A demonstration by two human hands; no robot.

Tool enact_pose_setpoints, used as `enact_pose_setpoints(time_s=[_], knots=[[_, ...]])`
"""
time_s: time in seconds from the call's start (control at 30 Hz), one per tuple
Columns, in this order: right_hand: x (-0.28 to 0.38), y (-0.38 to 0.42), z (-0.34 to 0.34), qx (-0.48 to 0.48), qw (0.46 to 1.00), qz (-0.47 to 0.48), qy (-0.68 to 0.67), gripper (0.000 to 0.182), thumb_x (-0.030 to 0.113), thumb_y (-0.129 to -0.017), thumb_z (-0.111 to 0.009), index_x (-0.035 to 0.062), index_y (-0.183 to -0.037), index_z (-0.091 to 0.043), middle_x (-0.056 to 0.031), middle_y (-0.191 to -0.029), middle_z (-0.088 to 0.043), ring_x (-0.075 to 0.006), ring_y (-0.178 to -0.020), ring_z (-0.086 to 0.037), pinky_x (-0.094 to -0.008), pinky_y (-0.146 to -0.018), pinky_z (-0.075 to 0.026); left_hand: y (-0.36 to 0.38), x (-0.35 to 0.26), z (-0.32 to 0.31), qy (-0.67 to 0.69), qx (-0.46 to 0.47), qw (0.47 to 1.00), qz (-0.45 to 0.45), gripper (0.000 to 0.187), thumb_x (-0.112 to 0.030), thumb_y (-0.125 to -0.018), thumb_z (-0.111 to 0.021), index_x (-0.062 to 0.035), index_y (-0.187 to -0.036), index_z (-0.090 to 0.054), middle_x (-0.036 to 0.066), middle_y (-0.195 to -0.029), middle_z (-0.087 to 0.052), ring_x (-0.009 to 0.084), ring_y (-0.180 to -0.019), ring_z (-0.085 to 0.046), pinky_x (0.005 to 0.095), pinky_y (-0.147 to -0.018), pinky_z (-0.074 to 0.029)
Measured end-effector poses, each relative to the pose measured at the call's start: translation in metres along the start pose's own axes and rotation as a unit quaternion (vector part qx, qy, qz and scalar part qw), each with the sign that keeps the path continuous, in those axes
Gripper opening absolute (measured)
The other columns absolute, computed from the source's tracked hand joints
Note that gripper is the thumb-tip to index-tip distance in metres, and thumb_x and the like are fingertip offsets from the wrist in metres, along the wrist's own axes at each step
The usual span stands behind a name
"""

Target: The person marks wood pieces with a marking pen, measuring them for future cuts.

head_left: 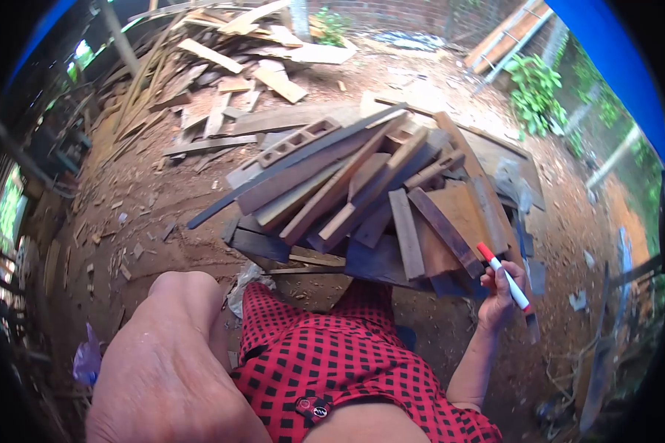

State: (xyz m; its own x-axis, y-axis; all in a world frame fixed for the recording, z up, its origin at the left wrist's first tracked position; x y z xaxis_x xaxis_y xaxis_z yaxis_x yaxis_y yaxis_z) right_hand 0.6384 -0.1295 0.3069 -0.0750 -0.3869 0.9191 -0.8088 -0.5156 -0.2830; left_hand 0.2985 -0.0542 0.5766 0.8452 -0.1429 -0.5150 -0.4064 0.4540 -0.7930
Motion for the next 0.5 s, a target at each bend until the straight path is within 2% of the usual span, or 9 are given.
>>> enact_pose_setpoints(time_s=[0.13,0.17,0.2,0.23,0.27,0.33,0.4,0.47,0.5], knots=[[-0.002,-0.003,-0.027,0.04,0.999,0.012,0.018,0.022,0.016,-0.085,-0.067,0.0038,-0.099,-0.057,-0.0069,-0.081,-0.061,-0.0117,-0.065,-0.06,-0.0225,-0.06,-0.05,0.016,-0.029,-0.019,-0.018,0.016,0.99,0.135,0.019,-0.014,-0.093,-0.048,-0.0121,-0.109,-0.059,0.002,-0.064,-0.048,0.011,-0.05,-0.049,0.0238,-0.043,-0.036],[-0.002,-0.003,-0.034,0.043,0.999,0.012,0.011,0.022,0.014,-0.084,-0.067,0.0025,-0.099,-0.056,-0.0072,-0.081,-0.061,-0.0117,-0.066,-0.06,-0.0218,-0.059,-0.05,0.022,-0.03,-0.022,-0.143,0.095,0.96,0.219,0.02,-0.012,-0.093,-0.05,-0.0109,-0.112,-0.056,0.003,-0.067,-0.051,0.0126,-0.054,-0.053,0.0245,-0.045,-0.04],[-0.003,-0.005,-0.04,0.056,0.998,0.01,0.005,0.022,0.014,-0.084,-0.067,0.0025,-0.099,-0.056,-0.0072,-0.081,-0.061,-0.0117,-0.066,-0.06,-0.0218,-0.059,-0.05,0.029,-0.03,-0.025,-0.261,0.172,0.902,0.299,0.023,-0.01,-0.092,-0.052,-0.0097,-0.114,-0.054,0.003,-0.07,-0.054,0.0143,-0.057,-0.056,0.0251,-0.048,-0.044],[-0.003,-0.007,-0.045,0.072,0.997,0.009,0.004,0.022,0.014,-0.084,-0.068,0.0027,-0.099,-0.056,-0.0071,-0.082,-0.061,-0.0117,-0.065,-0.059,-0.0215,-0.059,-0.05,0.023,-0.029,-0.024,-0.446,0.171,0.786,0.393,0.023,-0.014,-0.08,-0.055,-0.0094,-0.103,-0.058,0.003,-0.066,-0.054,0.0155,-0.059,-0.059,0.0268,-0.047,-0.045],[-0.003,-0.006,-0.051,0.086,0.996,0.006,0.004,0.023,0.014,-0.084,-0.068,0.0028,-0.099,-0.056,-0.007,-0.082,-0.06,-0.0117,-0.065,-0.059,-0.0212,-0.059,-0.049,0.016,-0.029,-0.023,-0.603,0.162,0.627,0.466,0.024,-0.018,-0.069,-0.058,-0.0091,-0.091,-0.061,0.003,-0.062,-0.054,0.0166,-0.061,-0.061,0.0285,-0.046,-0.046],[0.0,-0.002,-0.063,0.075,0.997,-0.021,0.005,0.021,0.013,-0.083,-0.068,0.0029,-0.098,-0.057,-0.0068,-0.083,-0.06,-0.0121,-0.066,-0.059,-0.0213,-0.06,-0.049,0.018,-0.03,-0.023,-0.785,-0.012,0.459,0.415,0.025,-0.021,-0.071,-0.058,-0.0085,-0.093,-0.058,0.004,-0.067,-0.053,0.0219,-0.065,-0.062,0.0337,-0.051,-0.051],[0.004,0.0,-0.076,0.094,0.995,-0.009,0.023,0.02,0.012,-0.084,-0.068,0.0027,-0.098,-0.057,-0.0067,-0.084,-0.06,-0.0125,-0.068,-0.06,-0.0221,-0.061,-0.05,0.003,-0.04,-0.032,-0.827,-0.097,0.366,0.415,0.026,-0.02,-0.074,-0.059,-0.0098,-0.098,-0.054,0.006,-0.073,-0.055,0.0245,-0.069,-0.063,0.0371,-0.057,-0.053],[0.001,0.003,-0.089,0.093,0.995,-0.001,0.02,0.019,0.011,-0.084,-0.067,0.0014,-0.098,-0.058,-0.0072,-0.084,-0.06,-0.013,-0.07,-0.06,-0.0235,-0.061,-0.052,0.003,-0.052,-0.051,-0.835,-0.1,0.335,0.426,0.025,-0.02,-0.083,-0.056,-0.0128,-0.106,-0.05,0.006,-0.081,-0.056,0.0265,-0.074,-0.062,0.0403,-0.062,-0.054],[0.0,0.005,-0.095,0.104,0.994,0.004,0.019,0.019,0.01,-0.084,-0.067,0.0008,-0.098,-0.058,-0.0075,-0.084,-0.059,-0.0133,-0.07,-0.06,-0.024,-0.061,-0.052,0.005,-0.054,-0.048,-0.87,-0.094,0.291,0.387,0.023,-0.025,-0.09,-0.052,-0.0157,-0.111,-0.048,0.004,-0.084,-0.056,0.0264,-0.078,-0.062,0.0397,-0.063,-0.053]])
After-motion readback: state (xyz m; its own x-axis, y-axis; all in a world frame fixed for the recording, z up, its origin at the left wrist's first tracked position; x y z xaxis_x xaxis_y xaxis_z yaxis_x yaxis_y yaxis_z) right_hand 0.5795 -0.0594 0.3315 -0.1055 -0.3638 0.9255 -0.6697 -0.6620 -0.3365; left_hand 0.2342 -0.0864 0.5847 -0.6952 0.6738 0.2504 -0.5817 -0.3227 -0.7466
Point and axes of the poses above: each hand's wrist, its own y-axis away from the middle knuckle, its own z-axis out of the back of the hand, x = y × z, the point moved 4 cm from there along -y, towards the middle knuckle
